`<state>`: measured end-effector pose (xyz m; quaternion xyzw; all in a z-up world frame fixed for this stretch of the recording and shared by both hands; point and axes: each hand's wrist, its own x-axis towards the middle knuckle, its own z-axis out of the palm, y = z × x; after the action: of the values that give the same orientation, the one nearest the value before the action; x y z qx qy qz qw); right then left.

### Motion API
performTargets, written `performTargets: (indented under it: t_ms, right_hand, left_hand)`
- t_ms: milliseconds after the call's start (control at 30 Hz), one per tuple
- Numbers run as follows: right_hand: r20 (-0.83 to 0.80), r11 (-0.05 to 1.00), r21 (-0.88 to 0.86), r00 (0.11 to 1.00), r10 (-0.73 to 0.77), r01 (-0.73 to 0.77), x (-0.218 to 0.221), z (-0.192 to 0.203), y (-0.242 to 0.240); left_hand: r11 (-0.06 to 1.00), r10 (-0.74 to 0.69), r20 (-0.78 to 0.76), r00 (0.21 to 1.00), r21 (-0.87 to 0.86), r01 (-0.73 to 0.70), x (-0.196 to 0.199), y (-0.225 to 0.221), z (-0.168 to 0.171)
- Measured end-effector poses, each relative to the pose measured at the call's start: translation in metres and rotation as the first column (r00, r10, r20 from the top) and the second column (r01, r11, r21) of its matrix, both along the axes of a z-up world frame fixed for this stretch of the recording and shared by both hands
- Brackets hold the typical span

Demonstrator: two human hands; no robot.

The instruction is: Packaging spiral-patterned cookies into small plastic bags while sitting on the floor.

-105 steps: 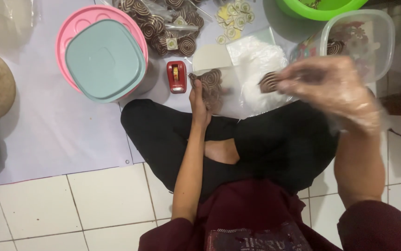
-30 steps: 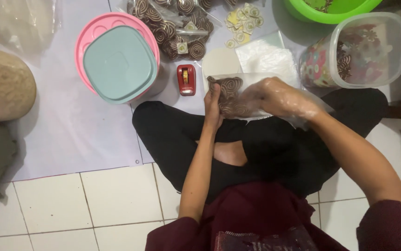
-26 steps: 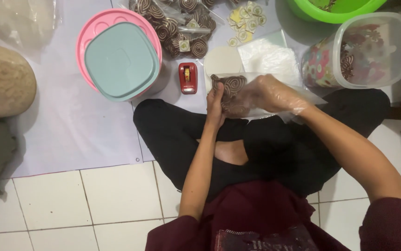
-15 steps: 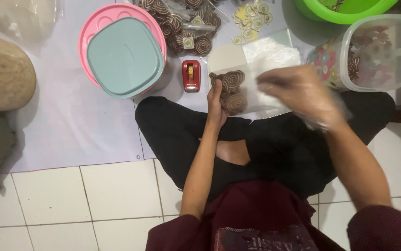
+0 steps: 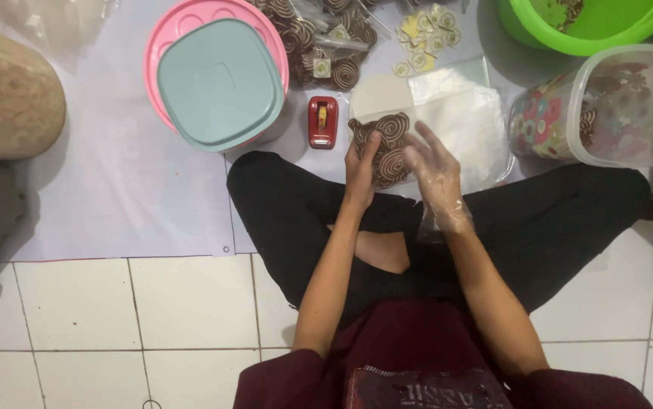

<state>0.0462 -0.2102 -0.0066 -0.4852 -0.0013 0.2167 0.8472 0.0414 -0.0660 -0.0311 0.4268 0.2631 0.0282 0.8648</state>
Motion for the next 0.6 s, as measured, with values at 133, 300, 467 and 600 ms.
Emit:
performTargets:
  t_ms: [133, 300, 467, 600]
  right_hand:
    - [0.172, 0.728, -0.647, 0.974, -0.148, 0.225, 0.007, 0.078, 0.043]
    - [0.100, 0.733, -0.595, 0.936, -0.339, 0.329, 0.041, 0.052, 0.056]
    - [0.125, 0.702, -0.567, 0.887, -0.444, 0.431, 0.075, -0.017, 0.055]
    - [0.267, 0.634, -0.569, 0.847, -0.460, 0.524, 0.082, -0.059, 0.057]
  left_hand:
    - [0.986, -0.067, -0.053, 0.996, 0.148, 0.074, 0.001, 0.015, -0.009]
    - [0.962, -0.035, -0.079, 0.996, 0.267, 0.055, -0.004, 0.054, -0.025]
    - [0.872, 0.190, 0.015, 0.982, 0.457, -0.176, -0.023, 0.103, -0.001]
    - [0.918, 0.199, 0.032, 0.979, 0.343, -0.198, -0.031, 0.112, 0.006]
